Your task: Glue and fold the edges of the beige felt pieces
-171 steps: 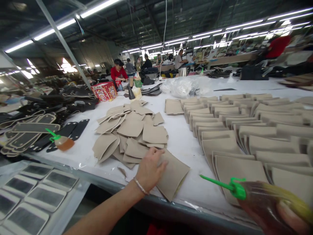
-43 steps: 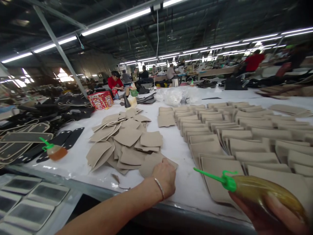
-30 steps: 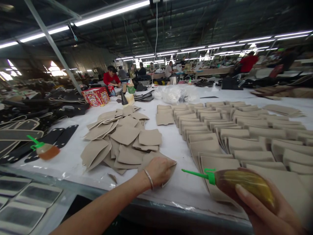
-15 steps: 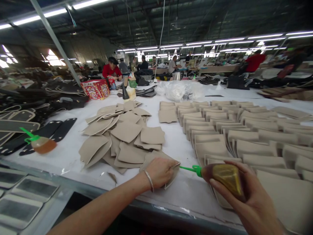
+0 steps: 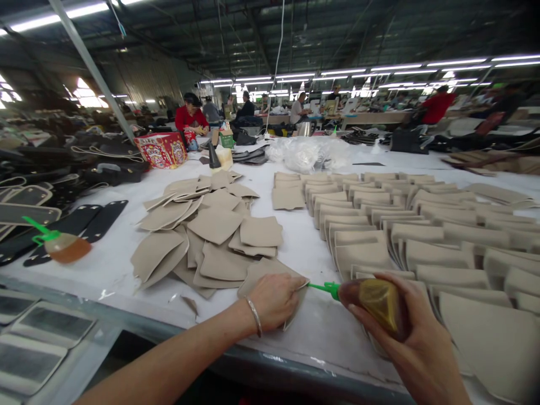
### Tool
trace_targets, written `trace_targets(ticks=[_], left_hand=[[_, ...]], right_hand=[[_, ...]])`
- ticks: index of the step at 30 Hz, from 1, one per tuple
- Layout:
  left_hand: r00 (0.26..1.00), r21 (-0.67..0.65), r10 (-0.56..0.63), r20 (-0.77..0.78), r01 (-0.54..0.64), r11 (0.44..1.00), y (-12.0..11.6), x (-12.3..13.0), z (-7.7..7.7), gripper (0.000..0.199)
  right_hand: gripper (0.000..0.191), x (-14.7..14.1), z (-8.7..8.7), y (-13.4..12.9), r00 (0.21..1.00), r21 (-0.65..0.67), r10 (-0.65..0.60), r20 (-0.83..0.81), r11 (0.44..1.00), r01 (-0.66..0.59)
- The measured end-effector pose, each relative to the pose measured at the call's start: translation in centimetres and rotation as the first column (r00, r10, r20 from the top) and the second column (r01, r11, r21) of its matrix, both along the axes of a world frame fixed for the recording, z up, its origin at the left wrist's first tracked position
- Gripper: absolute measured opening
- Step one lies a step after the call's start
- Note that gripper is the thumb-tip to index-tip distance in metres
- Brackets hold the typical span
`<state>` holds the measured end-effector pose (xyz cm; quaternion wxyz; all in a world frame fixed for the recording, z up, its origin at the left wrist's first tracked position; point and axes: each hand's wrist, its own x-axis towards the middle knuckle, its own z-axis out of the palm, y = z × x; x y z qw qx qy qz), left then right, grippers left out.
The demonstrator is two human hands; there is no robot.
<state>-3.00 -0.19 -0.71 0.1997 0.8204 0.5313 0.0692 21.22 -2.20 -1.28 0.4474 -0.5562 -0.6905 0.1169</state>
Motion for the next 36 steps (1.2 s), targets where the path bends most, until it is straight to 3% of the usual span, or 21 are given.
trace_targets(ticks=[5,10,16,21,27,36], left_hand=[[1.0,0.0,-0.019,-0.014,0.019,1.0,-0.3,0.0,0.6,0.047],[0.999,0.017,-0.005,-0.053,0.006,1.0,-0.7,0.1,0.5,0.046],[0.998,0.028,-0.01,-0.067,0.012,1.0,-1.2,0.0,0.2,0.046],[0.999,0.031,-0.008,-0.051,0.01,0.999,-1.4,-0.1,-0.1,0.046],[0.998,-0.004,0.004,-0.068,-0.004,1.0,-1.6,-0.2,0.4,0.046],[0.996,-0.009,0.011,-0.087,-0.012,1.0,-2.0,-0.4,0.7,0.047]], right_hand=[[0.052,0.2,-0.3,-0.1,1.0,0.052,-0.01,0.029,0.999,0.008],[0.052,0.6,-0.6,0.0,1.0,-0.011,0.017,0.008,1.0,-0.017],[0.056,1.2,-0.9,0.7,0.999,-0.012,-0.04,-0.022,0.999,0.04],[0.056,1.2,-0.6,0.3,0.997,-0.096,0.026,-0.078,0.995,-0.034],[0.056,1.1,-0.6,0.6,0.99,-0.127,-0.029,-0.135,0.992,0.012],[0.055,0.9,-0.9,-1.2,0.986,-0.229,-0.001,-0.167,0.973,-0.038]])
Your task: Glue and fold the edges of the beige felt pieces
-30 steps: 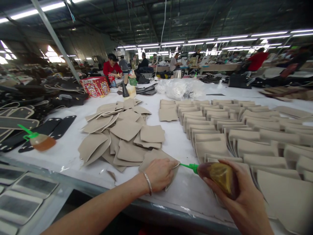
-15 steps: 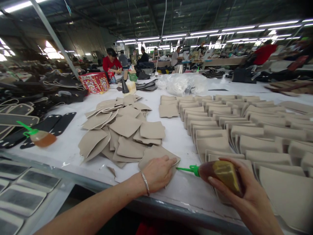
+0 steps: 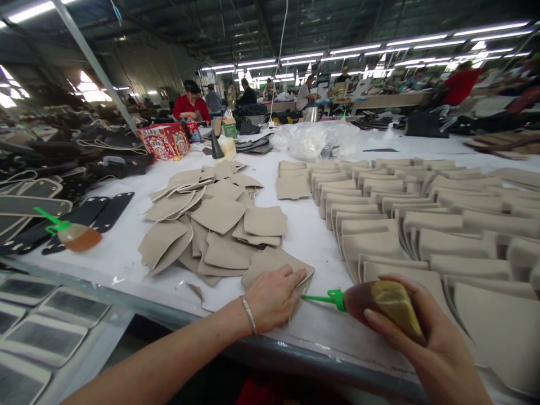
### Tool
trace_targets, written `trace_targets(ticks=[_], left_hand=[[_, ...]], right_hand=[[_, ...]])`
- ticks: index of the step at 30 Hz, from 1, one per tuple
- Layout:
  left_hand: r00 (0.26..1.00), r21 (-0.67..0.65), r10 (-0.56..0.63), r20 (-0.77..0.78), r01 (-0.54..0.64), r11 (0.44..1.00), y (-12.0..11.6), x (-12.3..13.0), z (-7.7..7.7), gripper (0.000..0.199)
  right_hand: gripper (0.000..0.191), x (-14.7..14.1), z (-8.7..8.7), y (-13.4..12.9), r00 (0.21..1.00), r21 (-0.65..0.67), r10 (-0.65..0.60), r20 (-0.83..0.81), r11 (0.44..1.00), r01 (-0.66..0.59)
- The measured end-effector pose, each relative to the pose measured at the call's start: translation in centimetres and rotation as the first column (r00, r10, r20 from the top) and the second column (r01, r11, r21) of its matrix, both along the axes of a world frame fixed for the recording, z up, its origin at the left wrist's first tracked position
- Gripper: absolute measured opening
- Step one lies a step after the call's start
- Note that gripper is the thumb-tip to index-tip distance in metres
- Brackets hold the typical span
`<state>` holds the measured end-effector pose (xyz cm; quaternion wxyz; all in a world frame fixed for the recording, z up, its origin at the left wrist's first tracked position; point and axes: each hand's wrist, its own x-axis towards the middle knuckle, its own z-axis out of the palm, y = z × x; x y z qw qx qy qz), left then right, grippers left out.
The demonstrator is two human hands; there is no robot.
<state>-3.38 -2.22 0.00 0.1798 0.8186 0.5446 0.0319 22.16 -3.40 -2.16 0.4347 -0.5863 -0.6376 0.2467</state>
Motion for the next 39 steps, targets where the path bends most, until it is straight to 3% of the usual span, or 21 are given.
trace_targets(ticks=[3,9,13,18,23,28,35,39], left_hand=[[1.0,-0.007,-0.004,-0.013,0.004,1.0,-0.1,-0.1,0.0,0.046],[1.0,0.014,-0.015,-0.006,0.015,1.0,-0.3,-0.3,0.0,0.043],[1.0,0.019,-0.012,-0.003,0.012,1.0,-0.5,-0.5,-0.1,0.041],[1.0,0.009,-0.004,0.01,0.004,1.0,-0.8,-0.6,-0.3,0.039],[1.0,0.012,-0.009,0.006,0.009,1.0,-0.8,-0.5,-0.3,0.04],[1.0,0.025,-0.024,0.01,0.023,0.999,-0.7,-0.6,-0.7,0.04],[1.0,0.035,-0.021,-0.005,0.021,0.999,-0.8,-0.4,-0.7,0.041],[1.0,0.029,-0.017,-0.004,0.017,0.999,-0.9,-0.3,-0.6,0.041]], right_hand=[[0.06,-0.1,0.3,-0.1,0.999,0.03,-0.011,0.036,0.999,0.01],[0.054,-1.1,0.4,-1.7,0.999,-0.099,0.038,-0.03,0.994,-0.041],[0.061,-0.4,-0.1,-1.8,0.999,-0.03,0.029,0.016,0.999,-0.028],[0.059,-0.3,-0.4,-2.3,0.996,-0.122,0.088,-0.015,0.988,-0.089],[0.06,-0.3,-0.8,-2.2,0.999,-0.014,0.035,0.011,0.999,-0.035],[0.053,0.0,-1.0,-2.5,0.988,-0.065,0.155,0.003,0.986,-0.155],[0.059,0.4,-0.9,-1.7,0.999,0.022,-0.007,0.044,1.0,0.006],[0.059,0.4,-1.1,-2.1,0.999,0.028,0.034,0.037,0.999,-0.035]])
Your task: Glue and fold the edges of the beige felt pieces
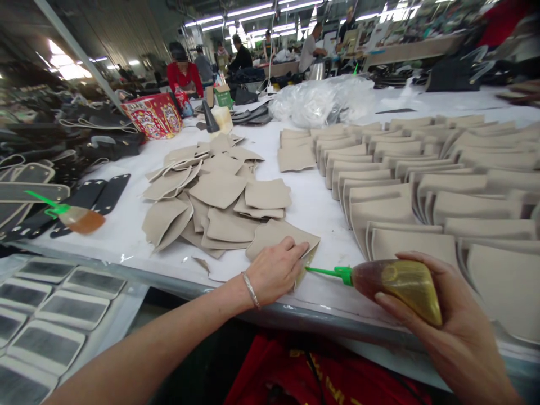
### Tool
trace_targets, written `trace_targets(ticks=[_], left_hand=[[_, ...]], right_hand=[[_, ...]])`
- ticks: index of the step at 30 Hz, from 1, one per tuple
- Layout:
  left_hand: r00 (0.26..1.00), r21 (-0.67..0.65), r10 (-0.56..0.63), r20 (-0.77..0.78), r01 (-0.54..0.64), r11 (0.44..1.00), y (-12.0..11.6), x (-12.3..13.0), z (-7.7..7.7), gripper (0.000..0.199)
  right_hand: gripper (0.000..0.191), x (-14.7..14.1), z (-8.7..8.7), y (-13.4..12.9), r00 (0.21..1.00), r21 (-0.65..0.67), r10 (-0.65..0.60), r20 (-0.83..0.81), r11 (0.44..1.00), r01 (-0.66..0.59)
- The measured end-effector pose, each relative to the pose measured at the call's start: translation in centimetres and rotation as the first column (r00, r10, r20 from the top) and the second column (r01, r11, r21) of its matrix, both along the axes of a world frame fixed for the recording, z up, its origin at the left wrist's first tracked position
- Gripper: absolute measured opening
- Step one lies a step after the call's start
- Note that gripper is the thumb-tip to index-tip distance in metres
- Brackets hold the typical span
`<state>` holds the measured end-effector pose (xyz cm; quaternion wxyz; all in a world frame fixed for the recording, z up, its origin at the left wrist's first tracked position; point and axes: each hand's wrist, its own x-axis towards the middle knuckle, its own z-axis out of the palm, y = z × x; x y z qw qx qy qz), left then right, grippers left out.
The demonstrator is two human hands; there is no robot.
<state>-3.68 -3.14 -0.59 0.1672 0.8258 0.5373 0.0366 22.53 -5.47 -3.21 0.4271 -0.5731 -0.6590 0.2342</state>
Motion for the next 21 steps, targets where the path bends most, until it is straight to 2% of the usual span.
trace_targets(ticks=[2,4,8,10,16,21], left_hand=[[1.0,-0.004,0.0,0.003,0.0,1.0,0.0,0.0,0.0,0.041],[1.0,-0.002,-0.003,0.007,0.003,1.0,0.0,0.0,-0.1,0.04],[1.0,0.007,0.0,0.009,0.0,1.0,-0.1,-0.1,0.1,0.038],[1.0,0.001,0.002,0.005,-0.002,1.0,-0.1,-0.1,0.2,0.037],[1.0,-0.012,0.0,0.016,0.0,1.0,0.0,0.0,0.3,0.037],[1.0,-0.016,0.003,0.023,-0.003,1.0,-0.1,-0.1,0.2,0.037]], right_hand=[[0.054,0.1,-0.1,-0.2,0.997,-0.052,0.081,-0.006,0.995,-0.081],[0.054,0.1,-0.1,-0.1,0.995,-0.075,0.096,-0.019,0.992,-0.097],[0.062,-0.4,0.1,0.3,0.997,-0.031,-0.06,-0.057,0.998,0.058],[0.061,-0.7,0.2,0.2,0.996,-0.043,-0.07,-0.059,0.997,0.068],[0.058,-0.9,-0.3,-1.2,0.996,-0.15,0.056,-0.075,0.986,-0.067],[0.06,-1.0,-0.1,-1.2,0.995,-0.103,-0.068,-0.067,0.993,0.061]])
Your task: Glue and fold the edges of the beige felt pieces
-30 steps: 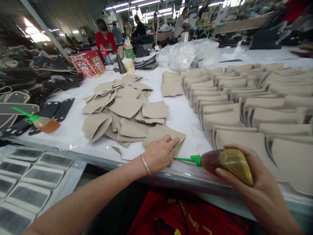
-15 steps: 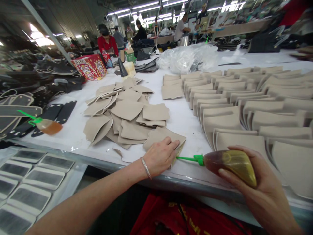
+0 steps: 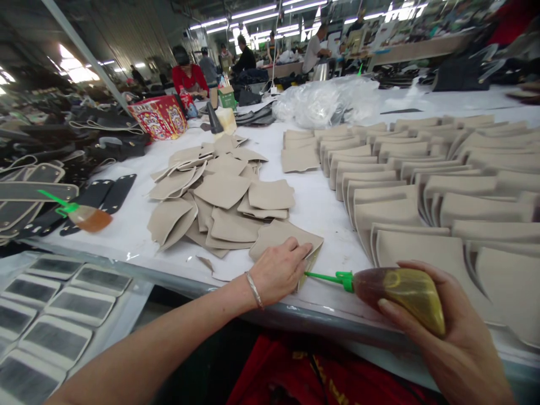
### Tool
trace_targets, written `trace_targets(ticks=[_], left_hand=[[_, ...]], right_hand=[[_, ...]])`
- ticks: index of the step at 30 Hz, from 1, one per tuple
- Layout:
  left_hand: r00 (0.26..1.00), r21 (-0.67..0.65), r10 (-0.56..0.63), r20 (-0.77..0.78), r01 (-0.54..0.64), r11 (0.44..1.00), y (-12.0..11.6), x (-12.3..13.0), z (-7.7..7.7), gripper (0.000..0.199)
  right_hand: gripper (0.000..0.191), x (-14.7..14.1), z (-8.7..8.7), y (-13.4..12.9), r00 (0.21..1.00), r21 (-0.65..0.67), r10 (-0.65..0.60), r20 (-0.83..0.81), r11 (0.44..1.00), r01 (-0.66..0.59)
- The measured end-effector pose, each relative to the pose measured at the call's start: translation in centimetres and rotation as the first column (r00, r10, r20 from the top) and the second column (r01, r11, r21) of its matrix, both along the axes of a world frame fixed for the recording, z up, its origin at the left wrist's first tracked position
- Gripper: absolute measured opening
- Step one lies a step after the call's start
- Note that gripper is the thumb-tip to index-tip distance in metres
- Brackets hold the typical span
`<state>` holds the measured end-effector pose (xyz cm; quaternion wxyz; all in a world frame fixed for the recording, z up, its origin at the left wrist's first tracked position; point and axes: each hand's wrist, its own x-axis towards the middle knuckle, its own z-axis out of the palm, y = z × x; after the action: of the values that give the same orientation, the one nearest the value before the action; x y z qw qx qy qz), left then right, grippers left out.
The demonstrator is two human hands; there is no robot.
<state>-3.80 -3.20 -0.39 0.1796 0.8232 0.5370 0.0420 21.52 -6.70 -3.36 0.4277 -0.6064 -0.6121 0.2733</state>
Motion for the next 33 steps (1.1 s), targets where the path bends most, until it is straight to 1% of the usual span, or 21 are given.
trace_targets(ticks=[4,6,9,11,17,20,23,26,27,28,31,33], left_hand=[[1.0,0.0,0.005,-0.009,-0.005,1.0,0.1,0.0,0.1,0.038],[1.0,-0.003,0.005,-0.012,-0.005,1.0,0.1,0.0,0.0,0.04],[1.0,-0.008,-0.004,-0.014,0.003,1.0,0.1,0.0,0.0,0.043],[1.0,-0.013,-0.007,-0.02,0.006,1.0,0.1,0.0,0.0,0.043],[1.0,-0.021,-0.01,-0.015,0.01,1.0,0.3,0.1,0.2,0.042],[1.0,-0.03,0.0,-0.006,0.0,1.0,0.4,0.1,0.2,0.04],[1.0,-0.03,0.004,0.002,-0.004,1.0,0.4,0.1,0.2,0.04],[1.0,-0.03,0.001,-0.002,-0.001,1.0,0.5,0.0,0.2,0.041],[1.0,-0.03,0.0,-0.004,0.0,1.0,0.5,0.0,0.2,0.041],[1.0,-0.029,0.0,-0.006,0.0,1.0,0.5,0.0,0.2,0.041],[1.0,-0.021,-0.002,-0.003,0.002,1.0,0.5,0.0,0.2,0.042],[1.0,-0.021,0.0,-0.006,0.0,1.0,0.5,0.1,0.2,0.042]], right_hand=[[0.058,0.0,-0.4,-0.4,0.997,-0.042,0.067,-0.042,0.997,-0.069],[0.057,0.1,-0.5,-0.6,0.995,-0.045,0.081,-0.05,0.996,-0.083],[0.059,0.1,-0.4,-0.2,0.999,0.0,0.034,0.007,0.999,-0.034],[0.06,0.0,-0.1,0.5,0.998,0.037,0.002,0.056,0.999,-0.004],[0.061,0.3,0.6,3.4,0.996,0.147,-0.002,0.086,0.989,-0.011],[0.062,0.5,0.7,3.6,0.995,0.172,-0.017,0.094,0.985,0.001],[0.059,0.7,0.5,3.1,0.996,0.138,0.003,0.091,0.99,-0.016],[0.057,1.0,0.3,2.8,0.99,0.075,0.105,0.09,0.991,-0.111],[0.057,1.0,0.3,2.9,0.989,0.075,0.114,0.093,0.99,-0.121],[0.059,1.0,0.4,3.1,0.99,0.087,0.103,0.099,0.99,-0.112],[0.061,1.0,0.9,4.1,0.997,0.133,0.0,0.081,0.991,-0.011],[0.062,0.9,1.0,4.6,0.998,0.145,-0.03,0.064,0.989,0.02]])
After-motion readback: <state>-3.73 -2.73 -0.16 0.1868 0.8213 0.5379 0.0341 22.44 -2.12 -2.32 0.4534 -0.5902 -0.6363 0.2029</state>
